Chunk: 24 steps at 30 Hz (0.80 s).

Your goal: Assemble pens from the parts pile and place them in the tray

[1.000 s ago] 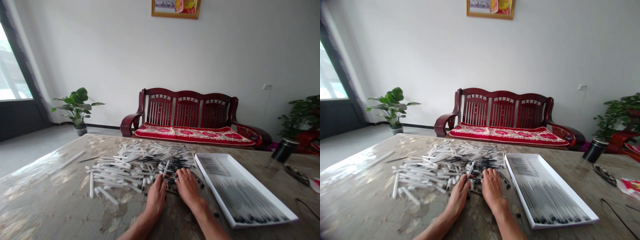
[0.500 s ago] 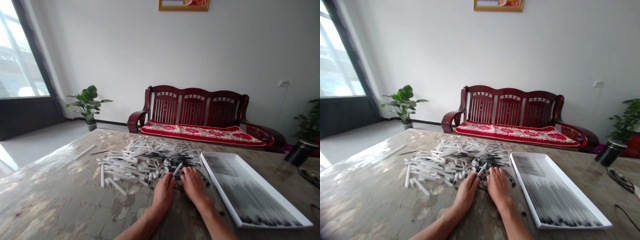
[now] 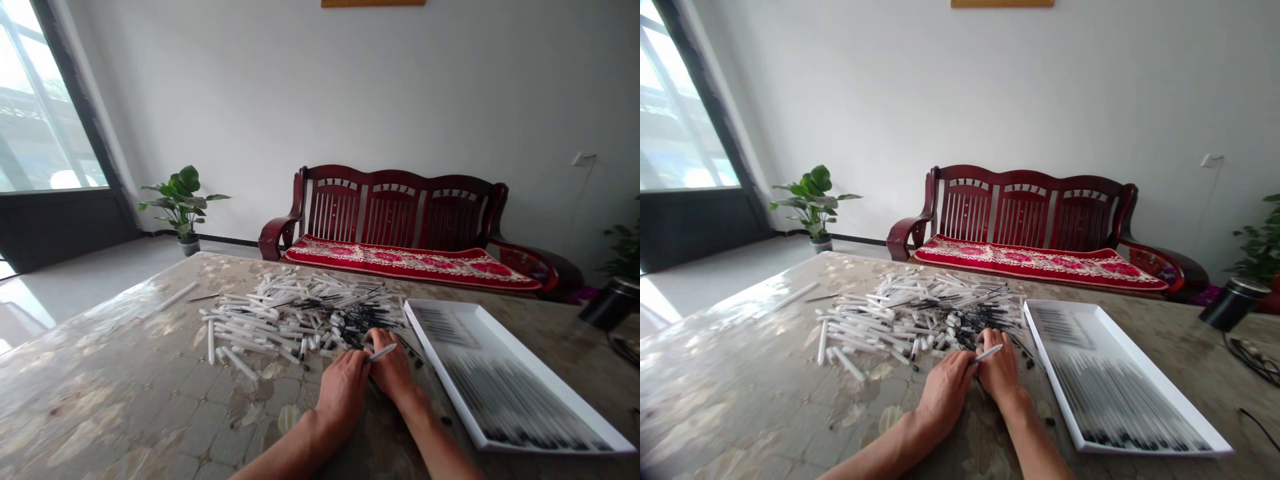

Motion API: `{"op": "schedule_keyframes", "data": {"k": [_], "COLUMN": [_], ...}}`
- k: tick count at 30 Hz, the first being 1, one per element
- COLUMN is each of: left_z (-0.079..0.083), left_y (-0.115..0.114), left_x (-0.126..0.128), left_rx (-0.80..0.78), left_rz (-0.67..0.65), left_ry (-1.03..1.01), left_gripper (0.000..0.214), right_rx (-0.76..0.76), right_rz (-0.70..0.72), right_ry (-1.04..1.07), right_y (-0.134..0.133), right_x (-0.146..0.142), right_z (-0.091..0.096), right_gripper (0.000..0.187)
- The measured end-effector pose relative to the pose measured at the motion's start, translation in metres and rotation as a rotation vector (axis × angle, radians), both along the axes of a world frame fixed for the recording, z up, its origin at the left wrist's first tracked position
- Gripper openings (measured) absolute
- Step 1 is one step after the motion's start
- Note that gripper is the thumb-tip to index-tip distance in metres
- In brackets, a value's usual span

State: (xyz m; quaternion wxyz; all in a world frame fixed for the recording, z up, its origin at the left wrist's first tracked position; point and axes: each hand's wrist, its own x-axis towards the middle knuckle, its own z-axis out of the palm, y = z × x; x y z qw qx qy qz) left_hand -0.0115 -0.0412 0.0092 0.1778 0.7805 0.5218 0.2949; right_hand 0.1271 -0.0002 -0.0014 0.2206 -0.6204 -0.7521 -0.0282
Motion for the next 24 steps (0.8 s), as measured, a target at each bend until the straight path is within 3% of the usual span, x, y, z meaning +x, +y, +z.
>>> {"op": "schedule_keyframes", "data": {"k": [3,9,15,19,24], "left_z": [0.007,0.021,0.013,0.011,0.011], "left_y": [-0.01,-0.033,-0.049,-0.042,-0.008], "left_x": [0.009,0.024,0.04,0.032,-0.007], "left_rx": [0.041,0.187,0.24,0.247,0.196], "left_rz": [-0.101,-0.344,-0.502,-0.505,-0.219], "left_ry": [0.099,0.255,0.333,0.277,0.28], "left_gripper": [0.021,0.012,0.028,0.022,0.023], "right_rx": [0.009,0.058,0.118,0.156,0.211], "right_rz": [0.043,-0.036,-0.032,-0.016,0.087], "right_ry": [0.072,0.176,0.231,0.476,0.765], "right_y": [0.003,0.003,-0.001,0.003,0.008], "right_x": [0.006,0.007,0.002,0.006,0.017], "right_z": [-0.005,-0.007,-0.006,-0.013,-0.018], "right_gripper": [0.014,0.007,0.007,0.014,0.017]}}
